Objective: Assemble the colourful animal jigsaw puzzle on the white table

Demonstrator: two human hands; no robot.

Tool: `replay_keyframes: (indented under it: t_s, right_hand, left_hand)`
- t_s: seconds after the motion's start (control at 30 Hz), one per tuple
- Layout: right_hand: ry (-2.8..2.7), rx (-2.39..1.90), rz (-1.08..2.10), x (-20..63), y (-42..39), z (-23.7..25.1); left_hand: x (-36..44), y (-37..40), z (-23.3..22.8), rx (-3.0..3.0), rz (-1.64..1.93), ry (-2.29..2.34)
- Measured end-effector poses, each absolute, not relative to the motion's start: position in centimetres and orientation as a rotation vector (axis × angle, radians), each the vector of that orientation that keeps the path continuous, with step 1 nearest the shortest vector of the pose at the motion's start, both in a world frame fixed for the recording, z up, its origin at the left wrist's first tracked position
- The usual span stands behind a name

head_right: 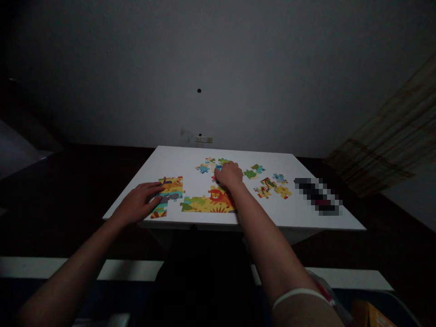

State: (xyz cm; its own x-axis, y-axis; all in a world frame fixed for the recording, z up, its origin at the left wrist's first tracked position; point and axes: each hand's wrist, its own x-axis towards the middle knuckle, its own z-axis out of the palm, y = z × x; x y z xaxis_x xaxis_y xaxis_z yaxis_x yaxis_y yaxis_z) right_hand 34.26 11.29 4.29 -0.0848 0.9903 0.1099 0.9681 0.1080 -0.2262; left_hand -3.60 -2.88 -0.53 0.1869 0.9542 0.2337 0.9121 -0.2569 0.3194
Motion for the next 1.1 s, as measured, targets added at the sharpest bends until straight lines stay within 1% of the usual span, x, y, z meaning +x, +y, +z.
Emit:
replay_keyframes:
  t_s: [0.23, 0.5, 0.77, 0.83, 0.97, 1.03, 1.1]
  right_hand:
    - [-2.097, -2.008, 0.101, 32.9, 12.6, 2.8]
    - [-2.068, -2.055, 0.229, 33.3, 13.3, 2.4]
    - [-2.123, -1.964, 0.284, 33.5, 14.6, 2.6]
    - [-2.234, -1.87, 0.271, 33.7, 15.4, 2.9]
    - [-2.47, -1.475, 0.256, 34.8, 16.7, 3.1]
    - [-2.516, -1.315, 0.242, 35.8, 17.2, 2.9]
    - [-2.513, -1.245, 0.217, 36.8, 17.4, 2.8]
  left_hand:
    - [-3.6, -3.1, -0.8, 2.35, 0.588, 1.841]
    - [-3.8, -3.0, -0.9, 2.317, 0.572, 1.85]
    - [-3.6, -3.5, -0.6, 2.286, 0.583, 1.813]
    - [-3.5, -3.6, -0.4, 2.275, 0.563, 1.817]
    - [-3.9, -3.5, -0.3, 2.26, 0.516, 1.818]
    - [-4.2, -3.2, -0.4, 2.26, 0.486, 1.815]
    - [-4.5, -2.9, -0.4, 2.257, 0.442, 1.817]
